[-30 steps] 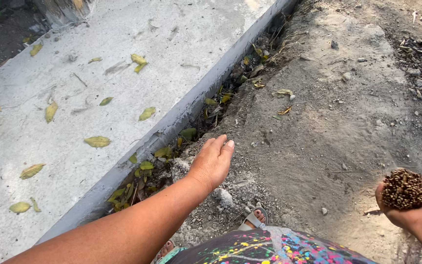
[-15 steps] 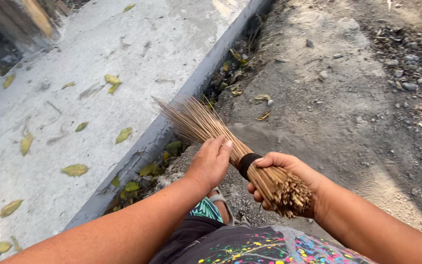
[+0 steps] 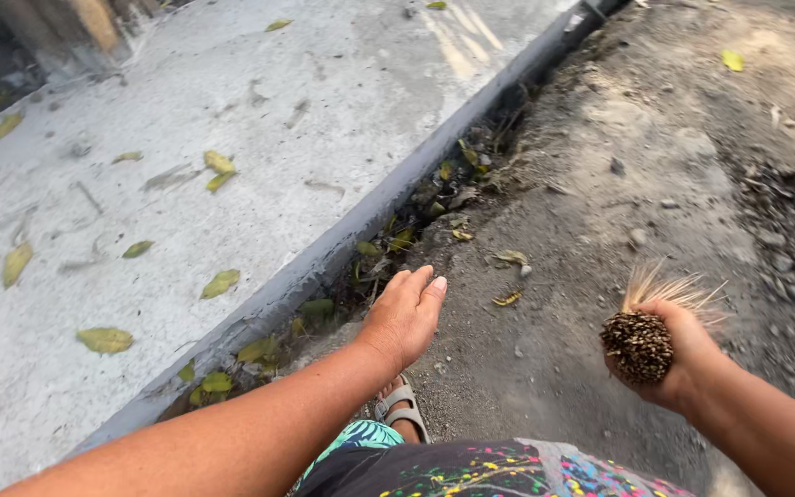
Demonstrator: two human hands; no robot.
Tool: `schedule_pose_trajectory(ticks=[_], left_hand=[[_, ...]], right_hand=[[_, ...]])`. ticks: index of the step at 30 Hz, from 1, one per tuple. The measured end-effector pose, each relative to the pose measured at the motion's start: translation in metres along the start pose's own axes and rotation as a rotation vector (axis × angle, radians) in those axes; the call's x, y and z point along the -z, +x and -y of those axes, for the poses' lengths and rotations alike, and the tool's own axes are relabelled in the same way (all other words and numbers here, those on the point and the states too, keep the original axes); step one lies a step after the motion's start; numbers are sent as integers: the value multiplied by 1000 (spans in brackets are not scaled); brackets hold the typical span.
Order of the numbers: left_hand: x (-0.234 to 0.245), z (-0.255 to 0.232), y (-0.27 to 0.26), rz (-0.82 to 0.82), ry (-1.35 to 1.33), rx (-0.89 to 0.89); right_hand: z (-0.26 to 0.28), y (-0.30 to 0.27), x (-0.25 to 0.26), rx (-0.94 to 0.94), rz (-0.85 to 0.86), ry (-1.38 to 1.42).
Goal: The person sweeps gravel and dirt away from a concrete curb using a bundle of sticks.
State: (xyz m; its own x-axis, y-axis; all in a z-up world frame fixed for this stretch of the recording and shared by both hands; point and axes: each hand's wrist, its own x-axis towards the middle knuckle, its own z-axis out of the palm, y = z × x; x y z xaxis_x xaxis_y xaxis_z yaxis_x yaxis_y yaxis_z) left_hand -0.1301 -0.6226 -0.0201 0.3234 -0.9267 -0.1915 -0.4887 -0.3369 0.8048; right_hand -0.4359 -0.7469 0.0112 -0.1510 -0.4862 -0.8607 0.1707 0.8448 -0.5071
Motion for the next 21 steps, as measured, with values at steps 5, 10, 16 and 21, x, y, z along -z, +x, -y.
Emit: schedule_pose_trajectory(ticks=[5, 10, 16, 21], left_hand=[[22, 21, 29, -7, -35, 135], [17, 14, 53, -61, -91, 192], [29, 19, 62, -161, -156, 248], [45, 36, 47, -278, -153, 337]], right_hand=[[-17, -26, -101, -312, 131, -115], [10, -73, -120, -470, 503, -167], [56, -12, -108, -209, 254, -676], [59, 61, -140, -217, 254, -654]])
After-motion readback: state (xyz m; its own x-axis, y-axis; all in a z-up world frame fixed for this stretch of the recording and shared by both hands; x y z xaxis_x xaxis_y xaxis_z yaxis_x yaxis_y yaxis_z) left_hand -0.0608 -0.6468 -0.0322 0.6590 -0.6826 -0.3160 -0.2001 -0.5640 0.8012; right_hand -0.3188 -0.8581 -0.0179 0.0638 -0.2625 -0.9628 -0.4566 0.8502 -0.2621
